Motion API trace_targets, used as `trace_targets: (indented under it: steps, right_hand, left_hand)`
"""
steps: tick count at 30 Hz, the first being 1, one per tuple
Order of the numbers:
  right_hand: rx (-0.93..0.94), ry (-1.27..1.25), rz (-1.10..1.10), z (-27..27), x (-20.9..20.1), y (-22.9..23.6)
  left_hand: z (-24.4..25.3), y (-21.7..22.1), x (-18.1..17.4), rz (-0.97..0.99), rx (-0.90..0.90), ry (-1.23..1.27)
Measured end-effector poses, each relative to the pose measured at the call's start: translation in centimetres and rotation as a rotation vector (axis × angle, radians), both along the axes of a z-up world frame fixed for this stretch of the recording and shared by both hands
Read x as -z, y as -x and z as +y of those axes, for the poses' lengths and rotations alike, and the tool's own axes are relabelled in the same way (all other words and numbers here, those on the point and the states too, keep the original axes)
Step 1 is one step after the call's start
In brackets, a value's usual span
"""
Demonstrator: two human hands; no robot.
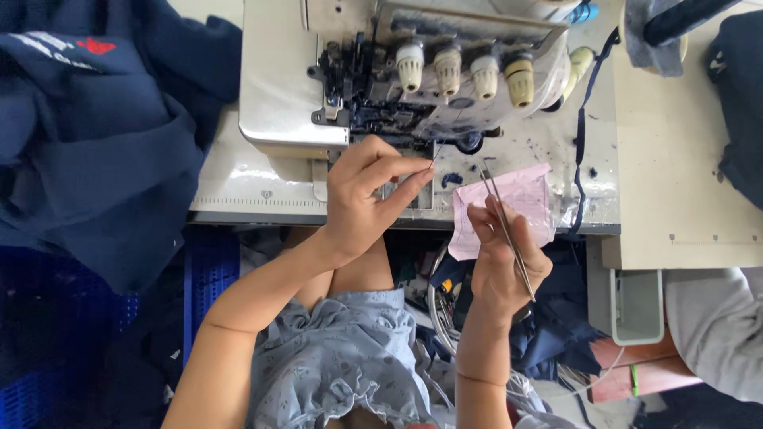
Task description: The person uses tweezers to remove lint and thread from the sewing machine's needle area and thread guides. They then thread the needle and pull the thread through the machine's tension discs.
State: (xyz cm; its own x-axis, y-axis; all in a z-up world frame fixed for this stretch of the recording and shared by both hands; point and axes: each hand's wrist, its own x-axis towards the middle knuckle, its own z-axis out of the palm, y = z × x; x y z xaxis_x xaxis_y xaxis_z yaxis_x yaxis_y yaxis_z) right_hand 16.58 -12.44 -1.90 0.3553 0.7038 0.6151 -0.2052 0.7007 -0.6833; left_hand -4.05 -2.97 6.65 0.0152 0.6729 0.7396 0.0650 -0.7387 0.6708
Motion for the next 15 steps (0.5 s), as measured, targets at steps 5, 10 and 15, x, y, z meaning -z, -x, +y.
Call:
trace_targets:
  steps: [5, 10, 15]
  right_hand:
    - [0.101, 0.052, -0.079, 0.2, -0.8, 0.7]
    - [0.059, 0.105, -0.03, 0.7, 0.0, 0.1]
    - [0.046, 0.177, 0.087, 1.7, -0.5, 0.8]
  left_hand:
    - [-0.1, 0.2, 0.3, 0.007, -0.034, -0.012]
    - [-0.1, 0.2, 0.6, 0.014, -0.065, -0.047]
    - [0.1, 0.1, 1.1, 0.089, -0.141, -0.104]
